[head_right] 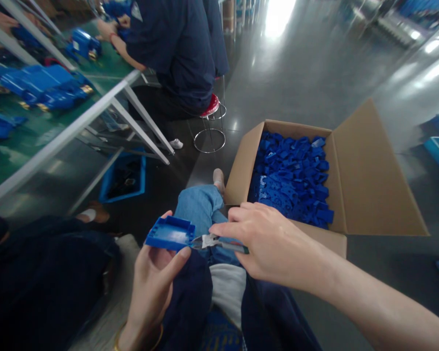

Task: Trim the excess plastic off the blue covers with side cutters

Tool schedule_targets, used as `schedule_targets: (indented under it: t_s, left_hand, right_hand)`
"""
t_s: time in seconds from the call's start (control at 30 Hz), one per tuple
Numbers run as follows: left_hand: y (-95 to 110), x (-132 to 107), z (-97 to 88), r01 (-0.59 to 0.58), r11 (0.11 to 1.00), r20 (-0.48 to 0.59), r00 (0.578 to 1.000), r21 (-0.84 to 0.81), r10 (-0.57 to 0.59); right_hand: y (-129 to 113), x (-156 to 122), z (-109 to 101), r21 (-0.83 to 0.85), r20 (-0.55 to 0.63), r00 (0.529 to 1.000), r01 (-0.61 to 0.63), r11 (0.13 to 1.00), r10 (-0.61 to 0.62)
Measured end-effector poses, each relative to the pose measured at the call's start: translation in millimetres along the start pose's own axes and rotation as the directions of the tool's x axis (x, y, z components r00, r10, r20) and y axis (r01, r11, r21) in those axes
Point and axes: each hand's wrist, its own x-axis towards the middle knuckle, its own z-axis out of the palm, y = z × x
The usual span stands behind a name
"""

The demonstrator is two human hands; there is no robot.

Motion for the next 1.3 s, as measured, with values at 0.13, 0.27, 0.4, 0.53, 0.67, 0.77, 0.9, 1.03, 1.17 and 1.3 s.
schedule_targets:
  t_s: [0.13, 0.27, 0.4, 0.53, 0.67, 0.77, 0.9, 1.03, 1.17, 1.3]
  left_hand:
    - [0.0, 0.4, -0.5, -0.003, 1.0, -0.004, 1.0, 0.022, 0.003]
    - [-0.2, 1.1, -2.6, 0.001, 0.999, 0.012, 1.0, 0.034, -0.002]
    - [-1.1, 2.0, -5.1, -0.005, 0.999, 0.027, 1.0, 0.053, 0.004]
    - [-1.4, 1.9, -7.4, -0.018, 0.998, 0.034, 0.999, 0.064, 0.016]
    - [-0.5, 1.4, -7.6, -0.027, 0.997, 0.02, 0.999, 0.074, 0.026]
    - [0.2, 1.5, -6.9, -0.035, 0.996, 0.023, 0.999, 0.078, 0.033]
    - [-0.1, 1.8, -6.6, -0.053, 0.995, 0.04, 0.998, 0.089, 0.05]
    - [-0.1, 0.8, -6.1, -0.055, 0.994, 0.036, 0.998, 0.096, 0.052]
    - [0.9, -0.5, -5.9, -0.063, 0.992, 0.038, 0.998, 0.107, 0.059]
    - [0.5, -0.1, -6.8, -0.059, 0.992, 0.025, 0.998, 0.109, 0.056]
  right_hand:
    - [-2.4, 2.2, 1.2, -0.05, 0.022, 1.0, -0.008, 0.999, 0.009]
    - [-3.1, 3.7, 1.8, -0.059, 0.06, 0.998, -0.017, 0.998, 0.02]
    - [-3.1, 3.3, 2.3, -0.075, 0.081, 0.996, -0.016, 0.997, 0.023]
    - [-3.5, 4.0, 2.2, -0.08, 0.086, 0.996, 0.001, 0.997, 0.006]
    - [-4.0, 5.9, 1.3, -0.071, 0.098, 0.995, 0.006, 0.997, 0.001]
    - [-4.2, 6.5, 1.0, -0.074, 0.101, 0.995, 0.008, 0.997, -0.001]
    - [-4.0, 5.6, 1.3, -0.08, 0.092, 0.996, 0.026, 0.997, -0.018]
    - [-3.4, 4.6, 1.2, -0.074, 0.114, 0.993, 0.008, 0.997, 0.0]
    - [-2.7, 2.7, 1.9, -0.081, 0.108, 0.994, 0.005, 0.997, 0.004]
    - [-2.2, 0.8, 3.6, -0.097, 0.094, 0.995, -0.001, 0.995, 0.01]
